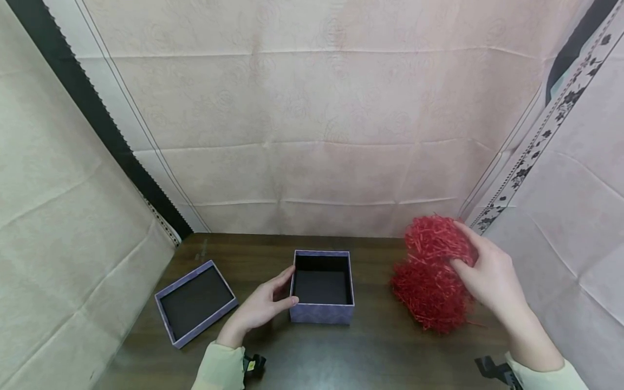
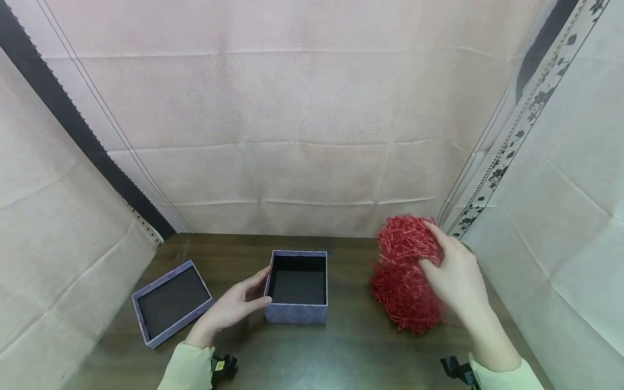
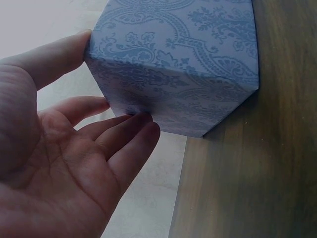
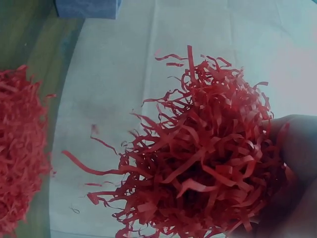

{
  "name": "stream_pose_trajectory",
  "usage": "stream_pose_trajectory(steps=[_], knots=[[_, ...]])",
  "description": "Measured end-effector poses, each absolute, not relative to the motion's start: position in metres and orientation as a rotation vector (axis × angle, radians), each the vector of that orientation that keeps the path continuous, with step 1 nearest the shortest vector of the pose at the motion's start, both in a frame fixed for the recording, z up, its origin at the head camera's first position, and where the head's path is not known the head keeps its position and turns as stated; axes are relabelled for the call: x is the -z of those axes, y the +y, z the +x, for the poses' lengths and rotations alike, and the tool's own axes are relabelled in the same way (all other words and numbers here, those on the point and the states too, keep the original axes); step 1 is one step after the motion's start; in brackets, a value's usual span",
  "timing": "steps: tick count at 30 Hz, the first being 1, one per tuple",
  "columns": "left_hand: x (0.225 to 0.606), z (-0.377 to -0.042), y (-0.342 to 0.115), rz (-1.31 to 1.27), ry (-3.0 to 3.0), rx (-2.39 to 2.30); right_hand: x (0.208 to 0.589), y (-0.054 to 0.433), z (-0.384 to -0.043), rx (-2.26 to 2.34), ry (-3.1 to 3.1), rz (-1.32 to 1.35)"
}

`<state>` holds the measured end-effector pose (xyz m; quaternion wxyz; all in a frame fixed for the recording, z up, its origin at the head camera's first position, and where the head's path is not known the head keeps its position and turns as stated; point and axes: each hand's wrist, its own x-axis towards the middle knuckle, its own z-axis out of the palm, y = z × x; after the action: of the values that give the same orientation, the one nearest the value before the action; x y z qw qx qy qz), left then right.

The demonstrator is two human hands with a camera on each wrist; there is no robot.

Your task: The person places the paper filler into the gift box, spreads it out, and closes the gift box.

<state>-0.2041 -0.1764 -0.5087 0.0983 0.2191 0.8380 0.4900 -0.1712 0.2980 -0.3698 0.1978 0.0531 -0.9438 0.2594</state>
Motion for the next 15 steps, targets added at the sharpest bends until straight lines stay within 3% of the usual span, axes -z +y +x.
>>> stream_pose_trajectory(steps=[15], knots=[[0.510, -0.206, -0.176, 0.653, 2.494, -1.432, 0.366, 0.264, -0.169, -0.830, -2.652, 0.279]])
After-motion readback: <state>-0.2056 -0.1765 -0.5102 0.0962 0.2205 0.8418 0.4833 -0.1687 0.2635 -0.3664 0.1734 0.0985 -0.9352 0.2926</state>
